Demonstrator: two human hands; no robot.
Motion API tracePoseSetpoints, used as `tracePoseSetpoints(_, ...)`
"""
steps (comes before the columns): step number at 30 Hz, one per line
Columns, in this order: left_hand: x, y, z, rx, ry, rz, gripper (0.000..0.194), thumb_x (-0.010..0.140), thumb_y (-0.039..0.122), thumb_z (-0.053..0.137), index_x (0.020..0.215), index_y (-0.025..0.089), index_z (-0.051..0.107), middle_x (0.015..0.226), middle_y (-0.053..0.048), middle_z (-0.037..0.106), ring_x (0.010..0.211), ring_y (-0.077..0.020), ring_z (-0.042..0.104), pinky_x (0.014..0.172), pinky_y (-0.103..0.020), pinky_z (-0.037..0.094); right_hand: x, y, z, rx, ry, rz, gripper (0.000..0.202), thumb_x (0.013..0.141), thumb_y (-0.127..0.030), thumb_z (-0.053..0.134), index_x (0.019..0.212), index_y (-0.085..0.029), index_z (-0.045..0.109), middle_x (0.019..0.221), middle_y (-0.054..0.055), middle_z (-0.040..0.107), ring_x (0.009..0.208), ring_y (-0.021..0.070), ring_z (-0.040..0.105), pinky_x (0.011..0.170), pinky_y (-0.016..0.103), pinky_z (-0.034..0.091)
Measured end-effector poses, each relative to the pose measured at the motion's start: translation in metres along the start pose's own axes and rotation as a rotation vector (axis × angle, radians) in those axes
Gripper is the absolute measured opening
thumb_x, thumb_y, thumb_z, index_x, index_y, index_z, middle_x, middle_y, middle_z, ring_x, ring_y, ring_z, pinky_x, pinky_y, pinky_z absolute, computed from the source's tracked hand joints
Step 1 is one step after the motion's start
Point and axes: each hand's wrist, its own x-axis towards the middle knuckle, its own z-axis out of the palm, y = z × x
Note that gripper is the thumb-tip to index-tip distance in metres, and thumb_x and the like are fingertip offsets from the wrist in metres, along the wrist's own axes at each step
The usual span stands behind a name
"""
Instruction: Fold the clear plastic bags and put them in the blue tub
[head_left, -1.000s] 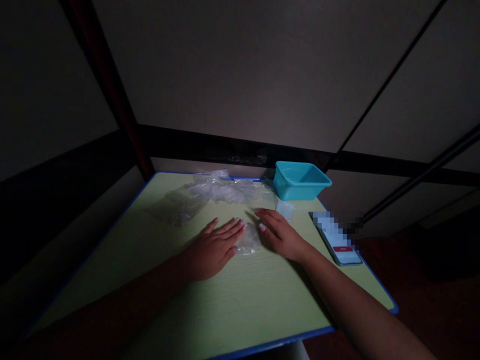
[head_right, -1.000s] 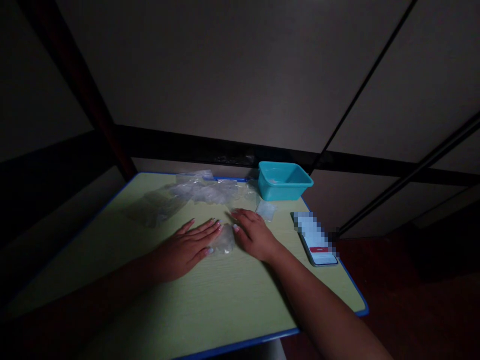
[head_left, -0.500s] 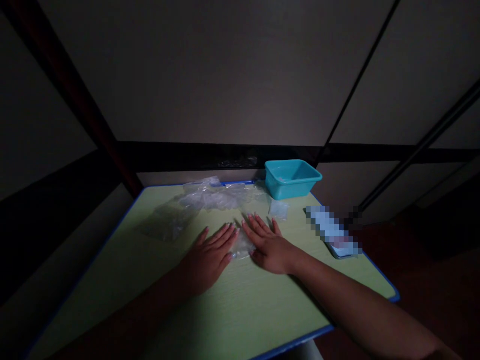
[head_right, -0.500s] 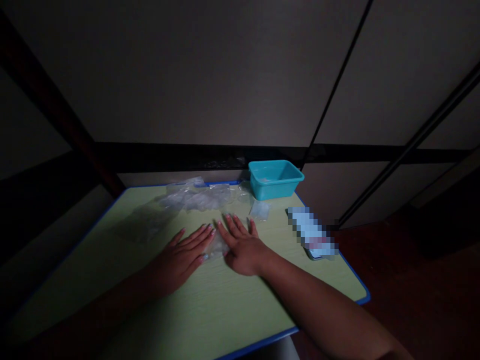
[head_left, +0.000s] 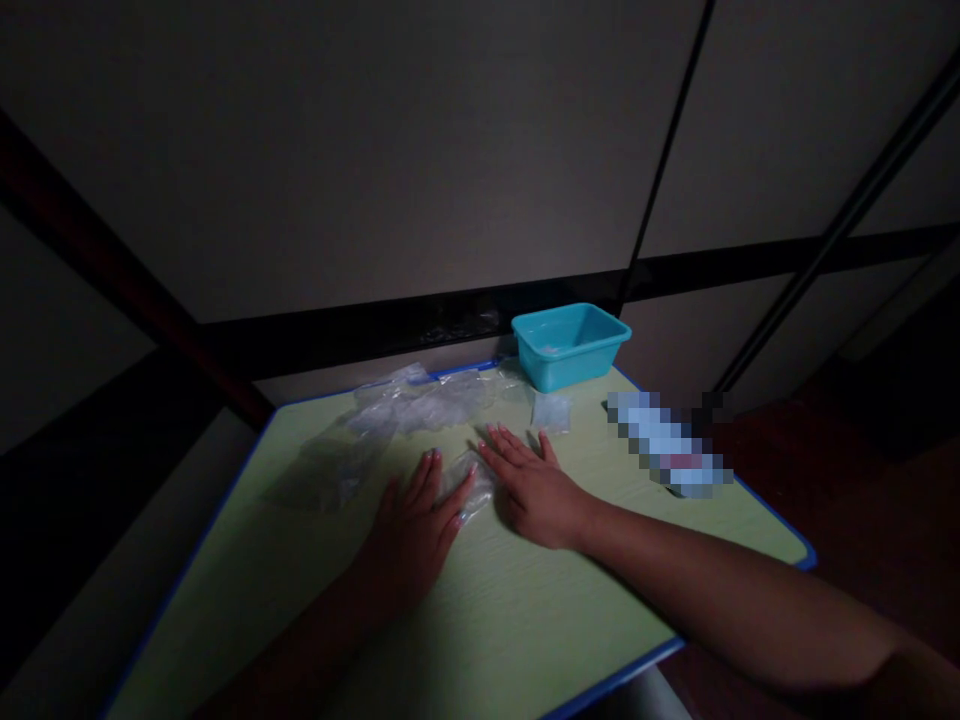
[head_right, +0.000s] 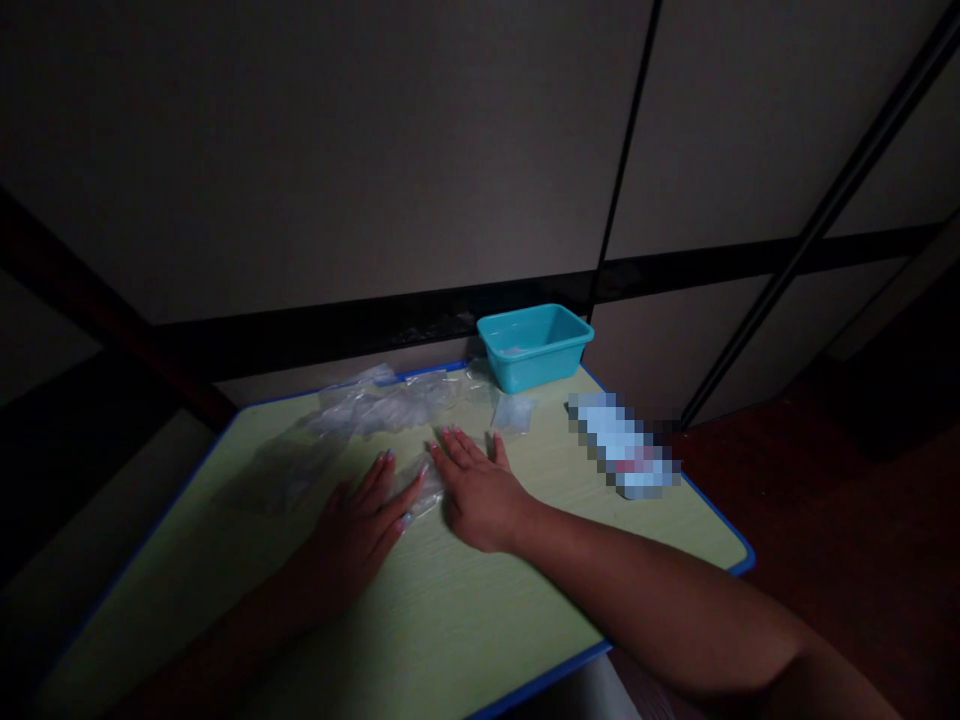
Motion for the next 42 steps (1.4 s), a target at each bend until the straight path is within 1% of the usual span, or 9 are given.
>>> tracePoseSetpoints(7, 0.0, 0.003, -0.004, 0.008, 0.011, -0.015, 0.047, 0.093, 0.025, 0.037, 0.14, 0.026, 0.041, 0.154, -0.017, 0.02, 0.141, -0.0355, 0.015, 0.102, -0.063, 0.028, -0.006, -0.004, 0.001, 0.035, -0.057, -0.147, 0.065, 0.091, -0.029, 0.037, 0.149, -0.013, 0.015, 0.154, 0.013, 0.016, 0.143, 0.0231, 0.015, 0.109, 0.062, 0.002)
tracePoseSetpoints(12, 0.0, 0.0, -0.001, 0.02, 0.095, -0.019, 0.058, 0.089, 0.036, 0.046, 0.143, 0.016, 0.036, 0.152, -0.02, 0.025, 0.14, -0.0358, 0.019, 0.102, -0.064, 0.027, -0.006, -0.002, -0.003, 0.02, -0.024, -0.207, 0.064, 0.091, -0.025, 0.04, 0.149, -0.014, 0.016, 0.152, 0.015, 0.025, 0.141, 0.0229, 0.022, 0.11, 0.06, 0.004)
tracePoseSetpoints(15, 0.001, -0.004, 0.001, 0.033, 0.137, -0.009, 0.06, 0.087, 0.038, 0.051, 0.141, 0.014, 0.038, 0.151, -0.02, 0.025, 0.14, -0.0368, 0.018, 0.104, -0.063, 0.025, -0.005, -0.001, -0.013, 0.027, -0.002, -0.35, 0.049, 0.092, -0.025, 0.042, 0.14, -0.018, 0.041, 0.146, 0.012, 0.04, 0.137, 0.021, 0.031, 0.111, 0.055, 0.008)
tracePoseSetpoints(18, 0.001, -0.008, 0.001, 0.044, 0.187, -0.005, 0.056, 0.088, 0.032, 0.052, 0.14, 0.016, 0.04, 0.152, -0.019, 0.025, 0.141, -0.0371, 0.017, 0.103, -0.063, 0.025, -0.006, -0.001, -0.019, 0.015, -0.017, -0.478, 0.031, 0.092, -0.029, 0.045, 0.115, -0.018, 0.063, 0.134, 0.009, 0.055, 0.133, 0.0199, 0.038, 0.113, 0.049, 0.009)
tracePoseSetpoints(25, 0.002, -0.009, -0.002, 0.068, 0.192, -0.009, 0.052, 0.087, 0.027, 0.055, 0.137, 0.02, 0.046, 0.15, -0.016, 0.031, 0.14, -0.0355, 0.021, 0.104, -0.063, 0.025, -0.006, -0.002, -0.014, -0.102, -0.025, -0.425, 0.035, 0.092, -0.028, 0.044, 0.116, -0.01, 0.061, 0.131, 0.015, 0.057, 0.131, 0.0234, 0.04, 0.112, 0.05, 0.016)
tracePoseSetpoints(29, 0.003, -0.008, -0.004, 0.065, 0.153, -0.03, 0.051, 0.087, 0.028, 0.056, 0.136, 0.021, 0.047, 0.15, -0.016, 0.031, 0.14, -0.0355, 0.02, 0.104, -0.062, 0.027, -0.004, -0.002, -0.013, -0.102, -0.037, -0.414, 0.033, 0.092, -0.026, 0.044, 0.114, -0.011, 0.062, 0.131, 0.013, 0.057, 0.131, 0.0228, 0.04, 0.113, 0.049, 0.017)
tracePoseSetpoints(33, 0.005, -0.008, -0.006, 0.05, 0.138, -0.033, 0.05, 0.087, 0.028, 0.055, 0.136, 0.021, 0.048, 0.15, -0.015, 0.032, 0.141, -0.0355, 0.019, 0.104, -0.062, 0.026, -0.004, -0.001, -0.013, -0.063, -0.06, -0.427, 0.033, 0.091, -0.024, 0.044, 0.117, -0.013, 0.061, 0.132, 0.01, 0.057, 0.132, 0.0211, 0.038, 0.114, 0.048, 0.011)
tracePoseSetpoints(39, 0.006, -0.007, -0.005, 0.035, 0.129, -0.055, 0.049, 0.087, 0.024, 0.05, 0.136, 0.019, 0.047, 0.148, -0.014, 0.037, 0.14, -0.0355, 0.022, 0.104, -0.063, 0.025, -0.006, 0.0, -0.015, -0.015, -0.054, -0.426, 0.037, 0.09, -0.023, 0.044, 0.123, -0.013, 0.057, 0.132, 0.01, 0.056, 0.133, 0.0199, 0.038, 0.113, 0.049, -0.009)
tracePoseSetpoints(42, 0.006, -0.007, -0.004, 0.027, 0.124, -0.053, 0.048, 0.088, 0.023, 0.048, 0.136, 0.019, 0.047, 0.146, -0.014, 0.04, 0.139, -0.0345, 0.025, 0.104, -0.064, 0.024, -0.006, 0.001, -0.016, -0.01, -0.052, -0.427, 0.039, 0.089, -0.023, 0.044, 0.125, -0.013, 0.056, 0.131, 0.01, 0.057, 0.132, 0.0201, 0.039, 0.112, 0.049, -0.01)
